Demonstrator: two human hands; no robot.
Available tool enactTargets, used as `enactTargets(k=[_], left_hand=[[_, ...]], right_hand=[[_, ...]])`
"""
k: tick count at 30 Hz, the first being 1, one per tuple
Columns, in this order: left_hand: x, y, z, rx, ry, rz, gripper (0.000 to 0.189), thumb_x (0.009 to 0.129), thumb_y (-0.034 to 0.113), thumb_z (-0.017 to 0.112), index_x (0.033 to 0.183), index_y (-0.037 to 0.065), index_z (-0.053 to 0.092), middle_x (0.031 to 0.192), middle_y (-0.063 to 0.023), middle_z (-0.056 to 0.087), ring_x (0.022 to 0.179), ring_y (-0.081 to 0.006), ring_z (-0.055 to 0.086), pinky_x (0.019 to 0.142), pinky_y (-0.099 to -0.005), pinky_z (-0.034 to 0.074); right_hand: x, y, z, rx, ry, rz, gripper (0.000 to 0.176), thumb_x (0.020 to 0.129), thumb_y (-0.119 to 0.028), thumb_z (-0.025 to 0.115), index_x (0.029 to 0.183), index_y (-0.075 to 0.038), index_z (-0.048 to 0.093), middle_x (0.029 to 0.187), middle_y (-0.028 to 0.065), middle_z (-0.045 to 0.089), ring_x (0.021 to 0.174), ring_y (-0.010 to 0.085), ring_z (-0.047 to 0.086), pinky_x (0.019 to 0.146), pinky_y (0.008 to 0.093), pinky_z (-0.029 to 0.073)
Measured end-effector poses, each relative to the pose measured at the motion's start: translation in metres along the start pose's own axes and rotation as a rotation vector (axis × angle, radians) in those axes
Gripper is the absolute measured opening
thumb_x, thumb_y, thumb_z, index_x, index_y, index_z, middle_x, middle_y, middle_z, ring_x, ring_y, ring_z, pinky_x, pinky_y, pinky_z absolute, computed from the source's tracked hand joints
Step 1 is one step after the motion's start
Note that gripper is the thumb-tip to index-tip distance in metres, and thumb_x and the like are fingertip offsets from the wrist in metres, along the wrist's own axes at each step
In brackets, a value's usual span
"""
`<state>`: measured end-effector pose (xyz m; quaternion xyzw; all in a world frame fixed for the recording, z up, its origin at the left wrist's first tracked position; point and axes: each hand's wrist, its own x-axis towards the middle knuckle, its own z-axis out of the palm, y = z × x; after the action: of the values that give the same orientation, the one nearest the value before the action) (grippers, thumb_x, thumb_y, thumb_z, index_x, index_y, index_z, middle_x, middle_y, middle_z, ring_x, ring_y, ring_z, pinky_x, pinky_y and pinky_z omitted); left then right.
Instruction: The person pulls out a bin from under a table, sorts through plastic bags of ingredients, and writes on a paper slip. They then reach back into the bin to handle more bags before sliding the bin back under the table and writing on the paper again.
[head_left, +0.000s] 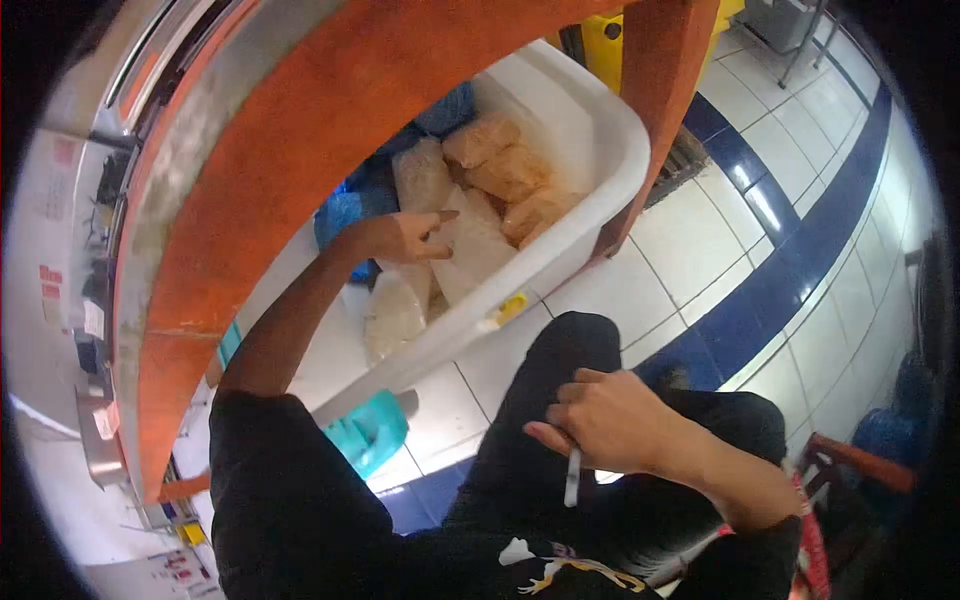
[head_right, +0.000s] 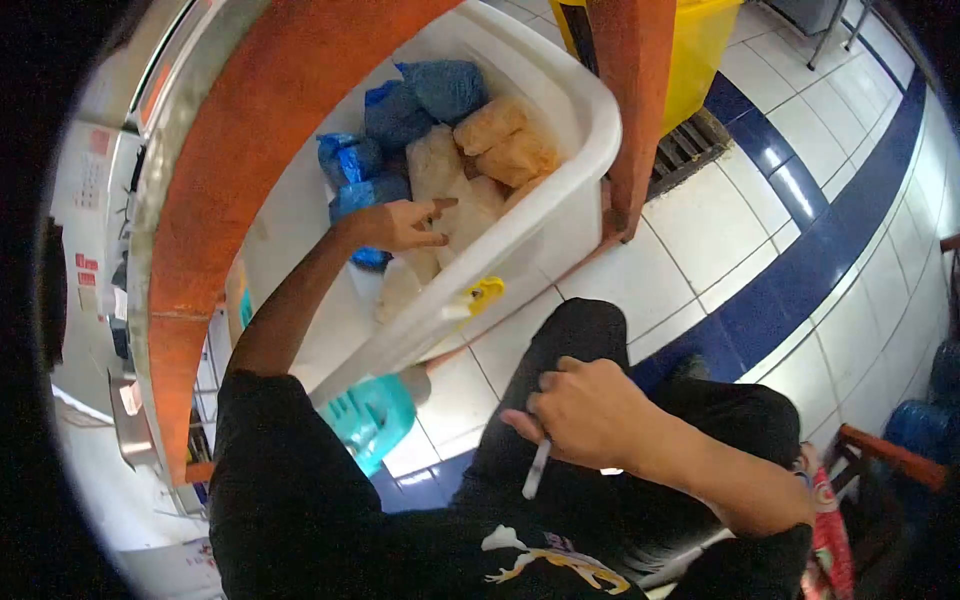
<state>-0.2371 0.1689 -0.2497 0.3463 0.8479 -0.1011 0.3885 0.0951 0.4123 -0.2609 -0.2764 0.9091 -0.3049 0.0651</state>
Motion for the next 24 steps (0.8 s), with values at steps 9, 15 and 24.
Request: enactTargets(k=[9, 15, 24], left_hand=[[-0.115, 0.110, -0.013, -0.858, 0.146, 0.202, 0.060, 0.113, 0.034, 0.052, 0.163, 0.004, 0.037, 0.157, -0.0179, 0.052, 0.142, -0.0246, 0.052, 0.121, -0.0378, 0.039], [-0.286, 0.178, 0.022, -0.321, 0.692, -0.004, 0.061, 0.102, 0.024, 0.064, 0.155, 0.000, 0.044, 0.152, -0.0262, 0.052, 0.142, -0.0426, 0.049, 0.120, -0.0517, 0.038], [-0.517, 0.103, 0.218, -0.773, 0.356, -0.185, 0.027, 0.101, 0.016, 0.069, 0.125, 0.004, 0.068, 0.112, -0.0140, 0.076, 0.100, -0.0298, 0.075, 0.090, -0.0405, 0.057]], right_hand=[[-0.030, 0.021, -0.023, 0.501, 0.049, 0.166, 0.025, 0.102, -0.020, 0.055, 0.113, -0.005, 0.071, 0.083, 0.0130, 0.071, 0.083, 0.0336, 0.072, 0.077, 0.0460, 0.056], [-0.063, -0.070, 0.027, 1.215, 0.687, 0.638, 0.033, 0.108, -0.028, 0.057, 0.114, -0.002, 0.077, 0.098, 0.0044, 0.075, 0.083, 0.0134, 0.065, 0.072, 0.0287, 0.056], [-0.126, -0.267, 0.163, 1.061, 0.851, 1.034, 0.052, 0.115, -0.039, 0.040, 0.133, 0.001, 0.068, 0.081, 0.0113, 0.073, 0.085, 0.0185, 0.071, 0.078, 0.0343, 0.056]])
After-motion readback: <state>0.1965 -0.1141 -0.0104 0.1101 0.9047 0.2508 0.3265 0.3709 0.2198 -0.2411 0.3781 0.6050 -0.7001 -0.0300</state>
